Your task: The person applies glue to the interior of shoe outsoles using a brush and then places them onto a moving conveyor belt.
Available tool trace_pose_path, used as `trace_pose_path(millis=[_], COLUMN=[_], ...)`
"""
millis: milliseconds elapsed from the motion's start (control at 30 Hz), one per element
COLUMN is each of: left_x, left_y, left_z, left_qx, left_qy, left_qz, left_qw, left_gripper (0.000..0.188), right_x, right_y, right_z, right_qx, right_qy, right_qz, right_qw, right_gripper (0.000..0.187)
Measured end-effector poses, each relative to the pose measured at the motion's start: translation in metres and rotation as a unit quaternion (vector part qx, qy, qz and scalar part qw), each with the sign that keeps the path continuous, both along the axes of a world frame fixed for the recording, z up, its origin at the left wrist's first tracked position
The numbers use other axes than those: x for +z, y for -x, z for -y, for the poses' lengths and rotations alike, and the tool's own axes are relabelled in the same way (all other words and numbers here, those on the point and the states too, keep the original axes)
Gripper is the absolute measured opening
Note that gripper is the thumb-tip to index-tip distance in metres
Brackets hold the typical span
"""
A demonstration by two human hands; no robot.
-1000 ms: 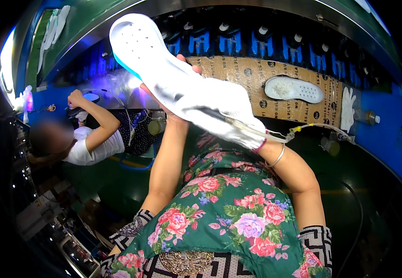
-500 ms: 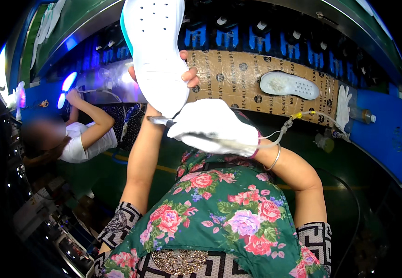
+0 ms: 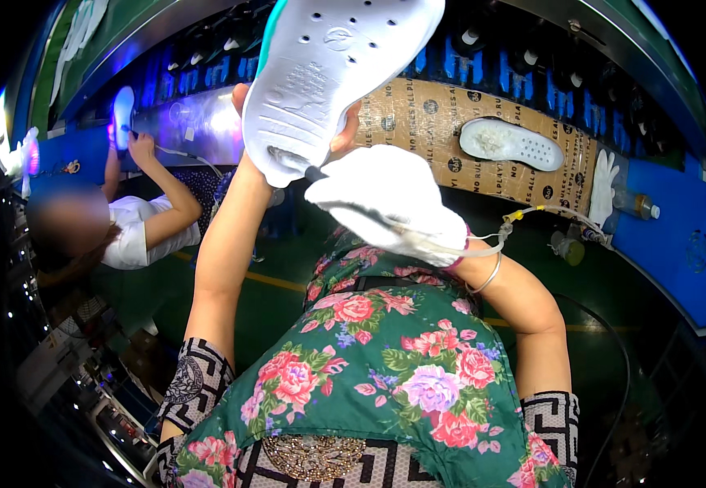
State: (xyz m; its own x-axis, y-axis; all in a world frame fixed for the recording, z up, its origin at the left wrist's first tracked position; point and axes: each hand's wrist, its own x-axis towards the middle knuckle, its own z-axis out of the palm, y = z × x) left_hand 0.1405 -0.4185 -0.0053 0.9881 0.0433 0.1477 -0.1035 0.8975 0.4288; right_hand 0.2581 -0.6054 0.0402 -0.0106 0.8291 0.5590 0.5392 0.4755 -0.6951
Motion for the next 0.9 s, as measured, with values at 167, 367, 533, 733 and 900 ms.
trace_pose_path(millis=[167, 367, 533, 733, 900], left_x=[-0.005, -0.009, -0.004, -0.017, 0.021], left_y=[0.003, 0.004, 0.015, 0.038, 0.053], left_z=[-0.003, -0.008, 0.016, 0.043, 0.036], left_qx=[-0.035, 0.022, 0.162, 0.165, 0.244], left_qy=[0.117, -0.053, 0.085, 0.081, 0.028], left_qz=[-0.033, -0.011, -0.136, -0.125, 0.003], left_qw=[0.992, 0.998, 0.974, 0.975, 0.969], left_gripper=[0.111, 0.109, 0.098, 0.093, 0.110], right_x=[-0.002, -0.002, 0.008, 0.027, 0.030], right_y=[0.015, 0.011, -0.010, -0.043, -0.036], right_z=[0.008, 0.001, -0.008, -0.038, -0.015], right_qx=[0.048, 0.052, -0.065, -0.158, -0.015], right_qy=[-0.003, 0.210, 0.160, -0.037, 0.063], right_qz=[-0.005, -0.273, -0.299, 0.067, -0.255], right_qw=[0.999, 0.938, 0.938, 0.984, 0.965], right_gripper=[0.026, 0.014, 0.014, 0.018, 0.016])
